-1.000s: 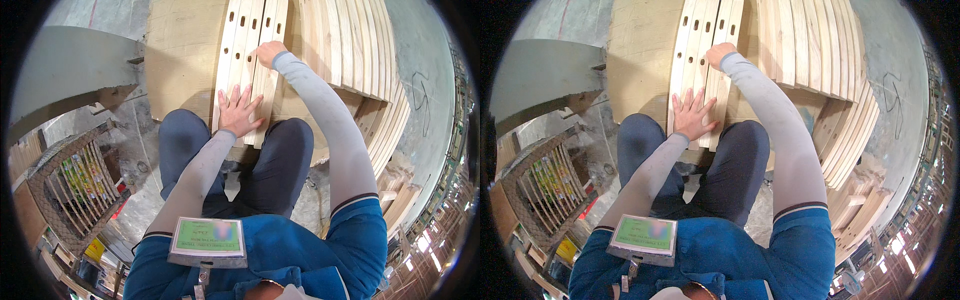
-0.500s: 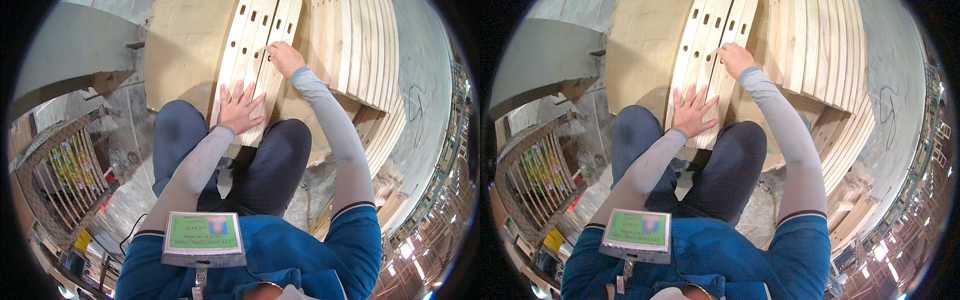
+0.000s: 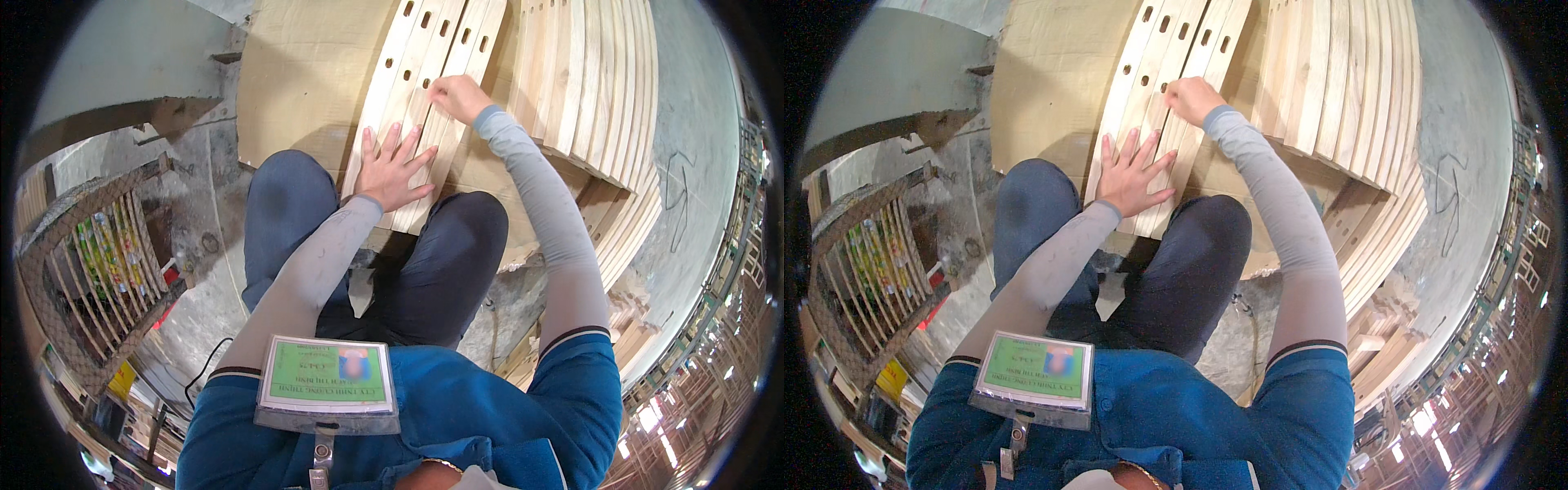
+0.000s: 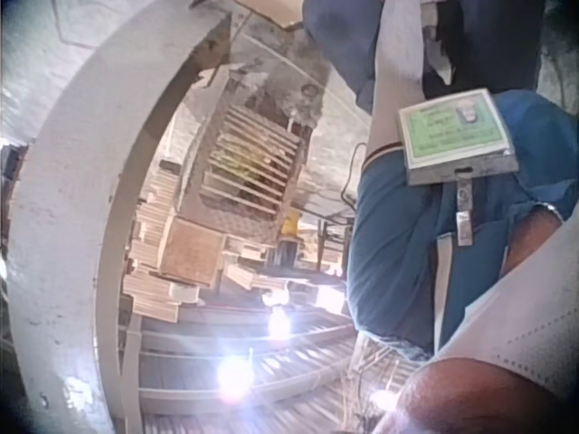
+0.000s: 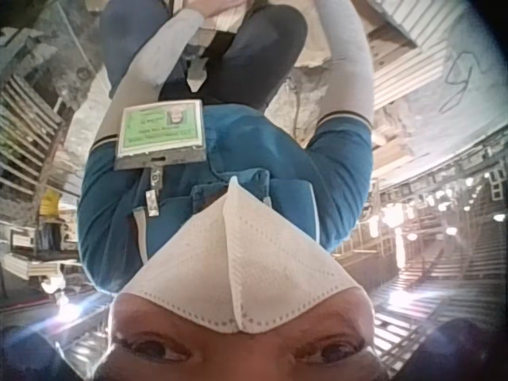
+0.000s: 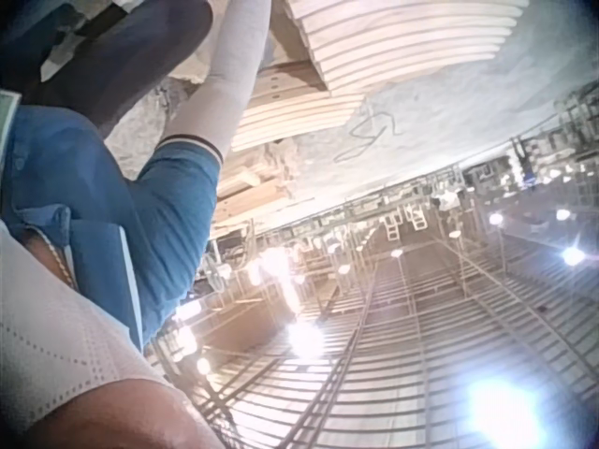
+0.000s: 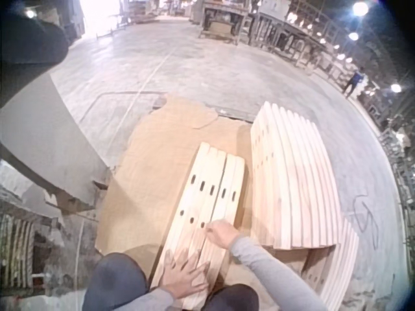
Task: The person sits on the floor and repeatedly picks up, aligns, and stacks light-colored wooden slats with elongated holes. They carry stacks to a nearby table, place them down, and later apply a liquid from a green container using a small stick to the slats.
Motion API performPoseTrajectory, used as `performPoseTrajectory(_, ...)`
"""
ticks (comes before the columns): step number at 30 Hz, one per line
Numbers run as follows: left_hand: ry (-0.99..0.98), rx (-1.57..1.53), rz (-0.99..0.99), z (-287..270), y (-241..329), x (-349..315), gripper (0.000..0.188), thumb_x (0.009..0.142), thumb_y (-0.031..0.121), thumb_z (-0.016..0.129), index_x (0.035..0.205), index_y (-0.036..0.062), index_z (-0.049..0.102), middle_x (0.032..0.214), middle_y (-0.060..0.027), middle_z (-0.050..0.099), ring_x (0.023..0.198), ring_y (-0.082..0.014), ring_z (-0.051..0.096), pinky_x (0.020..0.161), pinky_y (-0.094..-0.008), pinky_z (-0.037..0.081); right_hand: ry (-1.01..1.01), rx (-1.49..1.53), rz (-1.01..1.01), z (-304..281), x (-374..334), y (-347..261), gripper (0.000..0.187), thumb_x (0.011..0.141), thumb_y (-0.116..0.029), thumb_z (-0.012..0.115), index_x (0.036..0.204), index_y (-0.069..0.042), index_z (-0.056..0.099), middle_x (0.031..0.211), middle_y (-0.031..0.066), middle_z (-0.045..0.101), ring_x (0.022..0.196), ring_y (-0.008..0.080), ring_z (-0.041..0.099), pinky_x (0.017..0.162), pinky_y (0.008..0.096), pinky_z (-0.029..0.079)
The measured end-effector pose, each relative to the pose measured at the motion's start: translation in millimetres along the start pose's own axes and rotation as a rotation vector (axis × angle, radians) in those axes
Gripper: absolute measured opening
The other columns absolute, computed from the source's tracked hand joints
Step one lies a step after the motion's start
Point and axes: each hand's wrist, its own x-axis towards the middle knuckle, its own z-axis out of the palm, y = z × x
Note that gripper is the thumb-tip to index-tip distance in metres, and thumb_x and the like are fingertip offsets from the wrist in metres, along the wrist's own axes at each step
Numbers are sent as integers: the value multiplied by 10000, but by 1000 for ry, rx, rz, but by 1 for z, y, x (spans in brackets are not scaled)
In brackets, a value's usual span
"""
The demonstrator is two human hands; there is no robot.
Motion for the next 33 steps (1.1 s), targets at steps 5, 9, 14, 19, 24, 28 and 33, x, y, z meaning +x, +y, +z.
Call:
performPoseTrajectory(5, -56, 2, -11, -4, 2, 2, 642, 733, 635, 449, 1301, 358, 335, 1415, -46, 209, 1302, -317, 157, 973, -641, -1, 245, -247, -3, 6, 17, -21, 189, 762, -160, 539, 809, 13, 600, 766, 187, 606, 750, 343, 588, 686, 404, 477)
performPoseTrajectory(9, -63, -4, -23, -2, 3, 0, 642, 735, 631, 451, 1305, 361, 328, 1419, -46, 200, 1307, -319, 146, 971, -645, 4, -61, -436, 109, 11, 31, -44, 156, 754, -75, 510, 800, -8, 643, 853, 157, 623, 787, 281, 613, 612, 379, 510)
performPoseTrajectory(14, -18, -10, 2, -2, 1, 1, 635, 731, 629, 462, 1294, 357, 349, 1414, -56, 212, 1305, -326, 148, 969, -647, 3, -185, -771, -41, 15, 34, -48, 188, 773, -131, 502, 825, -74, 674, 819, 90, 651, 782, 248, 624, 574, 327, 511)
performPoseTrajectory(19, -51, -3, -14, -3, 3, 1, 627, 729, 638, 451, 1281, 351, 371, 1399, -78, 243, 1309, -325, 133, 970, -646, -11, -124, -480, -193, 15, 13, -37, 175, 770, -137, 504, 772, -70, 665, 771, 140, 641, 755, 284, 632, 612, 382, 506)
performPoseTrajectory(24, -210, 39, -48, -4, 2, 2, 632, 729, 643, 439, 1286, 354, 363, 1396, -76, 247, 1314, -317, 118, 969, -645, -25, -256, -279, -75, 5, -26, -56, 184, 767, -200, 526, 770, -40, 618, 740, 169, 625, 719, 325, 621, 624, 397, 499)
performPoseTrajectory(28, -46, 3, 1, -2, 1, 2, 651, 730, 643, 438, 1307, 361, 325, 1418, -59, 198, 1314, -314, 119, 966, -650, -25, 270, -219, -78, 6, -2, -23, 164, 764, -205, 539, 812, -56, 589, 718, 130, 577, 788, 286, 582, 657, 373, 491)
performPoseTrajectory(33, -88, 8, -7, -3, 0, 2, 668, 730, 643, 438, 1320, 364, 297, 1434, -49, 160, 1314, -313, 115, 966, -649, -22, 345, -428, -181, 24, 11, -18, 82, 718, -110, 530, 760, -66, 585, 745, 97, 525, 823, 253, 538, 659, 332, 476)
